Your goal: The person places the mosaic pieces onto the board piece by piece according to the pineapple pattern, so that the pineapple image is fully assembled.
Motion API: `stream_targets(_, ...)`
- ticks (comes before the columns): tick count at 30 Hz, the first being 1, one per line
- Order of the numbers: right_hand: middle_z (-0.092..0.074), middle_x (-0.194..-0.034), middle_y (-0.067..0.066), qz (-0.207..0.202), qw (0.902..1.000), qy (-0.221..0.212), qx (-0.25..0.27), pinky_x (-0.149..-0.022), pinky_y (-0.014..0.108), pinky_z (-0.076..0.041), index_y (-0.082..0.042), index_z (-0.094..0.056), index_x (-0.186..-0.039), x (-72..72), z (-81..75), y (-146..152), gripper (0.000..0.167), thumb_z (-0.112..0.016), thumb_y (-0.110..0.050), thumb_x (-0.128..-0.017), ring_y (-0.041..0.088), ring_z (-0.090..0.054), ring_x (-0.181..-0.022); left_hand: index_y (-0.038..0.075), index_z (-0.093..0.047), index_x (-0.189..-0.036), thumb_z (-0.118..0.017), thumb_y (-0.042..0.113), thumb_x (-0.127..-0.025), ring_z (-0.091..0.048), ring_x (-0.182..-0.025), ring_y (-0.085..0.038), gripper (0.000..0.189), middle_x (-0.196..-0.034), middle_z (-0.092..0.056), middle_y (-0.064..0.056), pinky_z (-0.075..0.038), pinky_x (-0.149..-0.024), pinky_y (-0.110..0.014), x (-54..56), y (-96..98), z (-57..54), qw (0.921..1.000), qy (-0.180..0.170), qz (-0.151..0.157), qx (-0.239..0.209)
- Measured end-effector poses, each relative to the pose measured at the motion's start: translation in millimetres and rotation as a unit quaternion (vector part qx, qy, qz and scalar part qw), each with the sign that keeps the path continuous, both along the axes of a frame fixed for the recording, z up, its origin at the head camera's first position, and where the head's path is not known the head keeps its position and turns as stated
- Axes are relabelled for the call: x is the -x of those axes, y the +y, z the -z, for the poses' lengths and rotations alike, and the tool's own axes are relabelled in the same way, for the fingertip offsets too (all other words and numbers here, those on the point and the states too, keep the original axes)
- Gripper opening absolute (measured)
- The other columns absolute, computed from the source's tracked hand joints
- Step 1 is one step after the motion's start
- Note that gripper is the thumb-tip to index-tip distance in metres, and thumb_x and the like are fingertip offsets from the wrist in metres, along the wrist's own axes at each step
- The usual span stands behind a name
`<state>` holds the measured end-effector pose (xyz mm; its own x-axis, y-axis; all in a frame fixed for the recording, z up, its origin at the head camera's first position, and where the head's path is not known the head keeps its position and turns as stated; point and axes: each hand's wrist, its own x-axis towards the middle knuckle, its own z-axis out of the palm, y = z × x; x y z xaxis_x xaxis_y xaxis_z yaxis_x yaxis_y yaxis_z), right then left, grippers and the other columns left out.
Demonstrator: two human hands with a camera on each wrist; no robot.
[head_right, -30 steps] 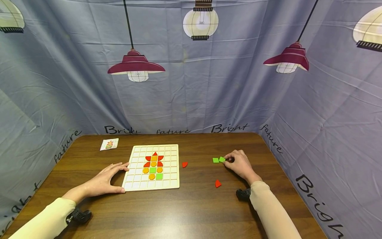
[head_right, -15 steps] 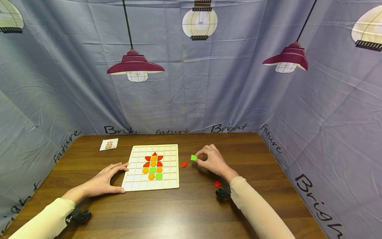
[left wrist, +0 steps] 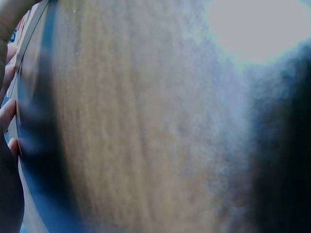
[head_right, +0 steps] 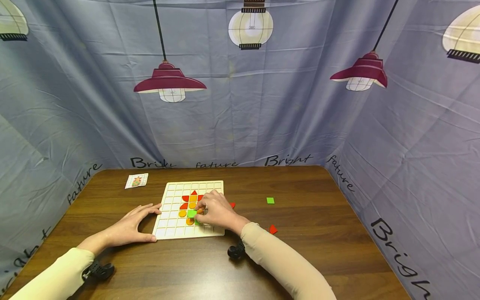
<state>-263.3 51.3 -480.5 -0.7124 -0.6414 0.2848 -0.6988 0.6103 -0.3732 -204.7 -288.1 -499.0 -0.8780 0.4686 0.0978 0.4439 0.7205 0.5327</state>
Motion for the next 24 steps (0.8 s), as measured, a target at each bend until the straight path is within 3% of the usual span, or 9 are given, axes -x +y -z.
stream_targets(8,-0.053,-0.079,-0.018,-0.002,0.9985,0.034,-0.043,-0.074,0.024,-0.037,-0.028,-0.079,-0.094,-9.0,9.5,-34.2,0.016,-0.081,-0.038,-0.082,0.008,-0.045,-0.087,0.020,-0.059,-0.135,-0.083,0.062,-0.076,-0.034,-0.144,-0.045,0.076,-0.158,-0.045,-0.007,-0.025,-0.111,-0.073,-0.7,0.5,-1.4,1.0000,0.007,-0.001,0.004)
stream_targets(24,-0.056,-0.083,-0.019,0.009,0.9988,0.027,-0.040,-0.074,0.023,-0.036,-0.028,-0.079,-0.094,-13.0,12.9,-39.1,0.017,-0.082,-0.038,-0.080,0.007,-0.045,-0.087,0.018,-0.059,-0.135,-0.083,0.061,-0.076,-0.034,-0.145,-0.044,0.077,-0.158,-0.045,-0.008,-0.023,-0.113,-0.072,0.4,-0.6,0.7,1.0000,0.009,0.002,0.001)
